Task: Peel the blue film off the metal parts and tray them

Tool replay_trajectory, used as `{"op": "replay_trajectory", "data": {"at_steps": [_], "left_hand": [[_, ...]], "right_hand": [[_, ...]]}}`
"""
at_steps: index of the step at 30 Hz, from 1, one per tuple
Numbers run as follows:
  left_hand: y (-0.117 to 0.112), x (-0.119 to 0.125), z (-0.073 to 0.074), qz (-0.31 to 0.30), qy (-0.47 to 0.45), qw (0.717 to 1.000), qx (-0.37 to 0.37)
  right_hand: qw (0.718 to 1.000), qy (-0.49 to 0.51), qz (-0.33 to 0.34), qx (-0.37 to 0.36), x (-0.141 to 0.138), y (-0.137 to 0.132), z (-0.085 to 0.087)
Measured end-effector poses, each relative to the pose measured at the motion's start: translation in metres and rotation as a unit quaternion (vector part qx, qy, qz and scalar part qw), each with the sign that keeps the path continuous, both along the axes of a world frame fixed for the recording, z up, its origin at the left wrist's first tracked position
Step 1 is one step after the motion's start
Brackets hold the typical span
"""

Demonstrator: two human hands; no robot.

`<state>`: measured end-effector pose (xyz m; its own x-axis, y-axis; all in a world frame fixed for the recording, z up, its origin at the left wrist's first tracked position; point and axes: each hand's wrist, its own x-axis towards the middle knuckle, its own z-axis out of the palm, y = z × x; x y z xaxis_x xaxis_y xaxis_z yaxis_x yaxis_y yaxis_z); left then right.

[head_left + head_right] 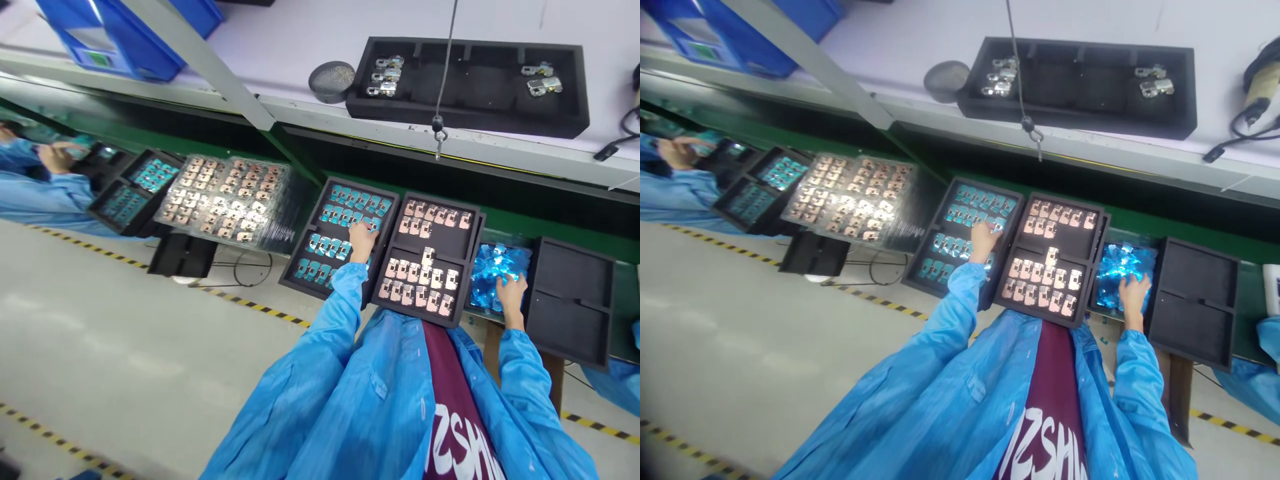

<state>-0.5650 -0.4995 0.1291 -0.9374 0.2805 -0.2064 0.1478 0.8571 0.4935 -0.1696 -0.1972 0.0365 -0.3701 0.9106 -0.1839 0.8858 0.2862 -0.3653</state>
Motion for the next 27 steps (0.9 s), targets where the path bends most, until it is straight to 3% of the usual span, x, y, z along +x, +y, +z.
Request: {"op": "replay_trajectory", "data": {"at_steps": [4, 7, 9, 11, 14, 17, 22, 27], "left_hand": [[-0.01, 0.008, 0.031, -0.004, 0.003, 0.998, 0.069], [-0.006, 0.034, 0.06, -0.036, -0.077, 0.968, 0.235], [0.005, 0.059, 0.08, -0.076, -0.161, 0.93, 0.322], [0.018, 0.086, 0.099, -0.118, -0.225, 0.897, 0.362], [0.034, 0.117, 0.12, -0.18, -0.271, 0.872, 0.365], [0.043, 0.137, 0.129, -0.208, -0.28, 0.861, 0.369], [0.049, 0.158, 0.125, -0.158, -0.259, 0.853, 0.425], [0.053, 0.177, 0.121, -0.141, -0.248, 0.847, 0.449]], "right_hand": [[0.998, 0.042, 0.002, 0.046, -0.006, -0.009, 0.032], [0.973, 0.2, 0.059, 0.1, -0.03, -0.036, 0.085], [0.937, 0.316, 0.137, 0.063, -0.055, -0.062, 0.129], [0.895, 0.37, 0.248, -0.027, -0.081, -0.089, 0.168], [0.861, 0.389, 0.31, -0.104, -0.108, -0.113, 0.203], [0.862, 0.395, 0.285, -0.139, -0.113, -0.119, 0.212], [0.858, 0.425, 0.182, -0.223, -0.104, -0.124, 0.206], [0.87, 0.449, 0.127, -0.157, -0.102, -0.132, 0.197]]}}
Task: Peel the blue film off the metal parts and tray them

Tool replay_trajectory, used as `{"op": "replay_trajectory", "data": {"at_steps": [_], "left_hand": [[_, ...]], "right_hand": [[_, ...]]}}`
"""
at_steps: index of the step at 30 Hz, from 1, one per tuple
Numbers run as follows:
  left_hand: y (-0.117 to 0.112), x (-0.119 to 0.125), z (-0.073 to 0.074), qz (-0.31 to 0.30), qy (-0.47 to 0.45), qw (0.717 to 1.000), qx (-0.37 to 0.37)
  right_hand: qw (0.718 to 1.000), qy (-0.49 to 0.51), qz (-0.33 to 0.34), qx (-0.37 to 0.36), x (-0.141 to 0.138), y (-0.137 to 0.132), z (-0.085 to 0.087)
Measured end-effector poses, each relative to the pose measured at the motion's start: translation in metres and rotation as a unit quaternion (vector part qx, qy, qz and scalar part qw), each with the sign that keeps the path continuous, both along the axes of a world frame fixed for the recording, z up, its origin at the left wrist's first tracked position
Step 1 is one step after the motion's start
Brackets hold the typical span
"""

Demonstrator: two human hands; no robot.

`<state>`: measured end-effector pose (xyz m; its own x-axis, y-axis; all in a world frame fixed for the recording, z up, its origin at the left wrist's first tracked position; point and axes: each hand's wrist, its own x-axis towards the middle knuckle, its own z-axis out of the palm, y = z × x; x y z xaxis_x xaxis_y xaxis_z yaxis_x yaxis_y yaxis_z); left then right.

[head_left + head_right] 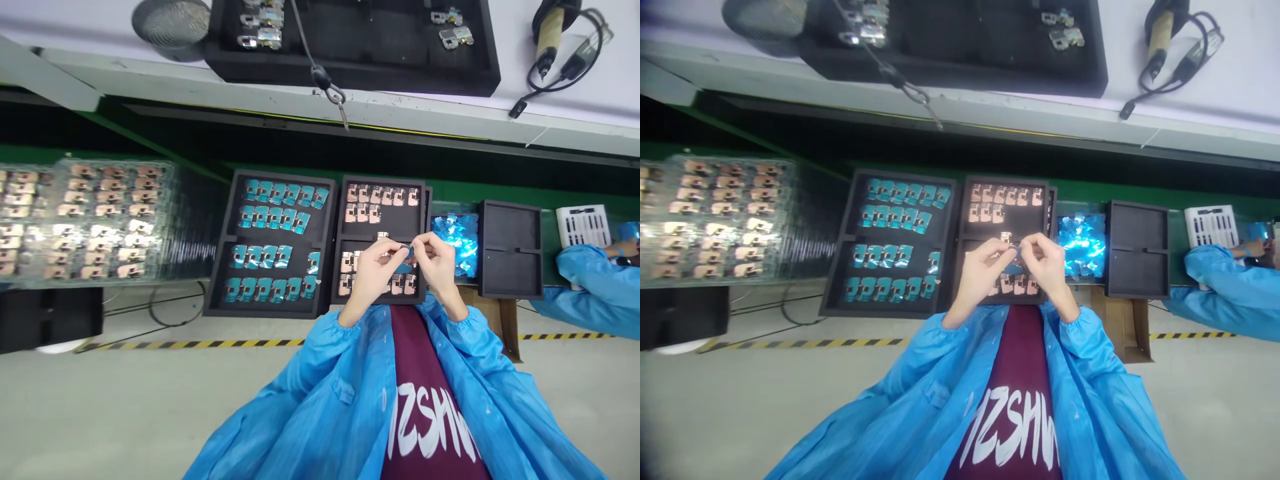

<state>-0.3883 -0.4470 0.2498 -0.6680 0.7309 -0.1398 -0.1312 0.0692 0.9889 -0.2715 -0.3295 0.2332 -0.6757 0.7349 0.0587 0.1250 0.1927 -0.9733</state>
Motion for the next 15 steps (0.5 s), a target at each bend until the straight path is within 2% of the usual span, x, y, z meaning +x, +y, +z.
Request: {"op": "replay_trajectory", "data": {"at_steps": [5, 8, 11, 15], "left_hand": [[-0.003, 0.005, -0.002, -0.046, -0.103, 0.994, -0.011], [-0.006, 0.003, -0.004, -0.018, -0.119, 0.993, -0.013], [-0.008, 0.002, -0.005, 0.01, -0.118, 0.993, -0.02], [-0.011, 0.004, -0.005, -0.017, -0.139, 0.99, -0.012]], "right_hand": [[0.999, -0.009, -0.018, 0.03, 0.003, 0.001, 0.0], [0.992, -0.007, 0.021, 0.127, 0.007, 0.004, 0.008], [0.969, -0.017, 0.061, 0.238, 0.012, 0.007, 0.016], [0.952, -0.005, 0.03, 0.303, 0.015, 0.008, 0.019]]}}
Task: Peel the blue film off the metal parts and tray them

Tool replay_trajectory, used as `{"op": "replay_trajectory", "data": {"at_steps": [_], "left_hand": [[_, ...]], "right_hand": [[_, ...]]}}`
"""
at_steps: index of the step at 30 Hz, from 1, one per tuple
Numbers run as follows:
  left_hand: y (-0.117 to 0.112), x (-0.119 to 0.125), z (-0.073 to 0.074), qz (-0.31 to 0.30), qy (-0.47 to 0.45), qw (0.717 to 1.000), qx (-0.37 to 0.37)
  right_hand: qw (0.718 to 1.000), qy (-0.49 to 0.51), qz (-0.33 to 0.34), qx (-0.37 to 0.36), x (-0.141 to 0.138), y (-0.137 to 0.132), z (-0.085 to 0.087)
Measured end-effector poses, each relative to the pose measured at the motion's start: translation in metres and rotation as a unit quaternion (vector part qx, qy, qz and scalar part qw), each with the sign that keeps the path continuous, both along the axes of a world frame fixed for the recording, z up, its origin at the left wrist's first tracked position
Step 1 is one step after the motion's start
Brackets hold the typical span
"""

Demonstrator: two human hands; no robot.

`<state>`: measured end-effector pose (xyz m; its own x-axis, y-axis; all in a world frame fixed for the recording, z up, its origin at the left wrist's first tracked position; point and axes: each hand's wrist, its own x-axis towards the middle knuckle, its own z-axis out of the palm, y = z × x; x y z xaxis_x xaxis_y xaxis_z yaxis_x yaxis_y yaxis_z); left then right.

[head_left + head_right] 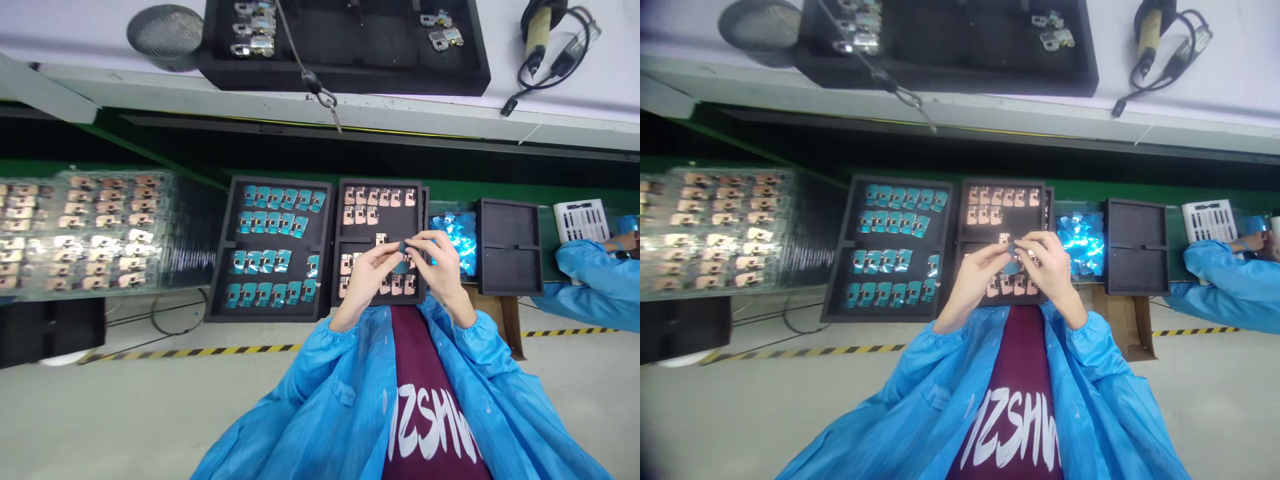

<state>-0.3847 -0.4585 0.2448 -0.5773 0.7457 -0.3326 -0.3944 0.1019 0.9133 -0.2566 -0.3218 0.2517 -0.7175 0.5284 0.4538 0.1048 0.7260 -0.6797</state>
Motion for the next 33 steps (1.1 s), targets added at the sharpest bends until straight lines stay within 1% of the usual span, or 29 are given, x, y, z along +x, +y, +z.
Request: {"op": "replay_trajectory", "data": {"at_steps": [3, 5, 8, 10, 13, 16, 18, 19, 21, 22, 23, 24, 26, 28, 29, 31, 33], "left_hand": [[-0.003, 0.003, 0.0, -0.015, -0.03, 0.999, 0.015], [-0.004, 0.003, -0.003, -0.02, -0.069, 0.997, 0.02], [-0.004, 0.001, -0.009, -0.014, -0.158, 0.987, 0.032], [-0.004, -0.003, -0.014, -0.007, -0.214, 0.976, 0.039], [-0.003, -0.013, -0.023, -0.006, -0.26, 0.964, 0.05], [0.001, -0.024, -0.038, 0.012, -0.256, 0.966, 0.046], [0.008, -0.03, -0.053, 0.041, -0.213, 0.976, 0.02], [0.015, -0.033, -0.063, 0.058, -0.182, 0.982, 0.0], [0.031, -0.041, -0.082, 0.083, -0.108, 0.989, -0.052], [0.041, -0.046, -0.093, 0.09, -0.069, 0.99, -0.081], [0.051, -0.051, -0.102, 0.096, -0.035, 0.989, -0.107], [0.062, -0.058, -0.112, 0.099, -0.006, 0.987, -0.129], [0.081, -0.071, -0.129, 0.103, 0.034, 0.981, -0.158], [0.096, -0.082, -0.143, 0.104, 0.053, 0.977, -0.176], [0.102, -0.086, -0.148, 0.102, 0.063, 0.975, -0.185], [0.108, -0.092, -0.157, 0.097, 0.082, 0.972, -0.2], [0.111, -0.094, -0.162, 0.091, 0.1, 0.969, -0.209]], "right_hand": [[0.999, 0.008, -0.029, 0.023, 0.002, -0.002, -0.004], [0.997, -0.003, -0.028, 0.066, 0.006, -0.001, -0.007], [0.988, -0.022, 0.025, 0.153, 0.016, 0.001, -0.01], [0.98, -0.033, 0.068, 0.185, 0.023, 0.003, -0.011], [0.977, -0.042, 0.107, 0.179, 0.032, 0.003, -0.014], [0.982, -0.028, 0.122, 0.141, 0.04, 0.0, -0.026], [0.99, -0.021, 0.105, 0.091, 0.046, -0.001, -0.041], [0.996, -0.018, 0.073, 0.053, 0.05, 0.0, -0.052], [0.998, -0.012, -0.033, -0.049, 0.059, 0.005, -0.077], [0.99, -0.008, -0.096, -0.107, 0.064, 0.011, -0.091], [0.974, -0.005, -0.157, -0.164, 0.069, 0.018, -0.106], [0.952, -0.008, -0.211, -0.22, 0.074, 0.028, -0.121], [0.906, -0.029, -0.284, -0.311, 0.083, 0.05, -0.151], [0.872, -0.056, -0.325, -0.362, 0.091, 0.074, -0.177], [0.861, -0.069, -0.337, -0.375, 0.095, 0.085, -0.188], [0.849, -0.087, -0.352, -0.385, 0.101, 0.102, -0.207], [0.838, -0.106, -0.363, -0.392, 0.106, 0.114, -0.222]]}}
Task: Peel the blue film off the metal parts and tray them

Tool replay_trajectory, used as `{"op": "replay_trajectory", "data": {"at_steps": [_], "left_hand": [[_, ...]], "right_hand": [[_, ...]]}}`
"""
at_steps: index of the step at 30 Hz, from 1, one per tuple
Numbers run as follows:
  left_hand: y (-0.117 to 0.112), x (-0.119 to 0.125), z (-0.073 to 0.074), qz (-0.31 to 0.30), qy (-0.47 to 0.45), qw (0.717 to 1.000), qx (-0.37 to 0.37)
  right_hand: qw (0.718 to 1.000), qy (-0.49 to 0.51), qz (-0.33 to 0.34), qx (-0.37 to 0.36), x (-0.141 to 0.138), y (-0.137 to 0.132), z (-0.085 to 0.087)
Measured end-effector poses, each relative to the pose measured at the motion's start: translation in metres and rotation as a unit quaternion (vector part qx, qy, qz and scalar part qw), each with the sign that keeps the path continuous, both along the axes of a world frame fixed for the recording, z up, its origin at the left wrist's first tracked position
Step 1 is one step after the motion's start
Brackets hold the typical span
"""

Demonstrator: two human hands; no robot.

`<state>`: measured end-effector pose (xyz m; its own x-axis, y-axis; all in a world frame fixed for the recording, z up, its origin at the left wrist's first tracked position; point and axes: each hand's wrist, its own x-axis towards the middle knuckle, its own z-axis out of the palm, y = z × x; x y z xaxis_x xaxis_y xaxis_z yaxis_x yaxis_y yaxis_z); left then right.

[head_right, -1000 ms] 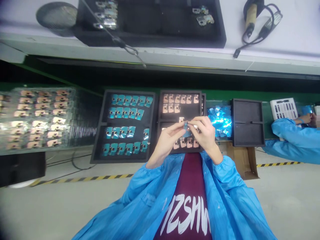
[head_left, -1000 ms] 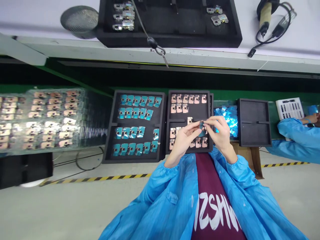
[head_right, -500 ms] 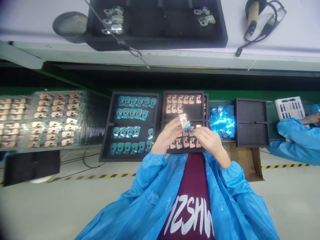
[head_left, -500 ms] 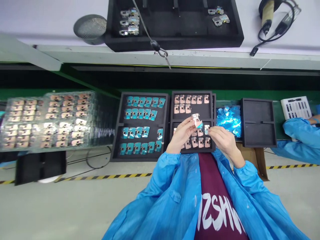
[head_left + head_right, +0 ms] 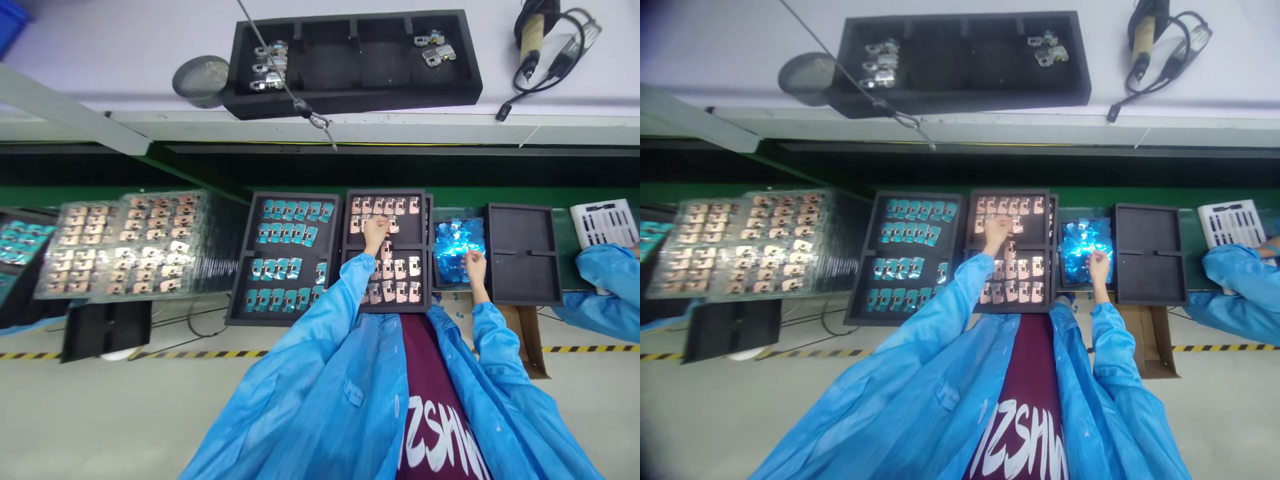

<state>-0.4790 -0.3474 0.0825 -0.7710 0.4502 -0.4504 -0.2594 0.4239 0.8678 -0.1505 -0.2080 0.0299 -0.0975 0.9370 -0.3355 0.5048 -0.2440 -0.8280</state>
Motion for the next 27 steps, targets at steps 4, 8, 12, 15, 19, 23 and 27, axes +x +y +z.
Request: {"op": "replay_trajectory", "data": {"at_steps": [4, 8, 12, 15, 19, 23, 27], "left_hand": [[-0.002, 0.0, 0.002, -0.006, 0.008, 1.0, -0.006], [-0.011, 0.004, 0.021, -0.003, -0.022, 1.0, 0.018], [-0.03, 0.016, 0.051, -0.001, -0.111, 0.989, 0.098], [-0.041, 0.027, 0.075, 0.016, -0.191, 0.97, 0.153], [-0.046, 0.042, 0.098, 0.005, -0.219, 0.96, 0.176], [-0.042, 0.057, 0.106, -0.011, -0.223, 0.953, 0.205], [-0.04, 0.073, 0.107, -0.039, -0.204, 0.956, 0.205]], "right_hand": [[0.999, -0.04, 0.002, -0.013, 0.008, 0.012, -0.02], [0.996, -0.087, 0.018, 0.011, 0.014, 0.019, -0.025], [0.99, -0.117, 0.045, 0.059, 0.016, 0.02, -0.02], [0.986, -0.125, 0.058, 0.091, 0.01, 0.018, -0.013], [0.977, -0.135, 0.094, 0.138, -0.01, 0.012, 0.008], [0.961, -0.025, 0.163, 0.221, -0.04, -0.011, 0.062], [0.919, 0.143, 0.27, 0.248, -0.067, -0.05, 0.135]]}}
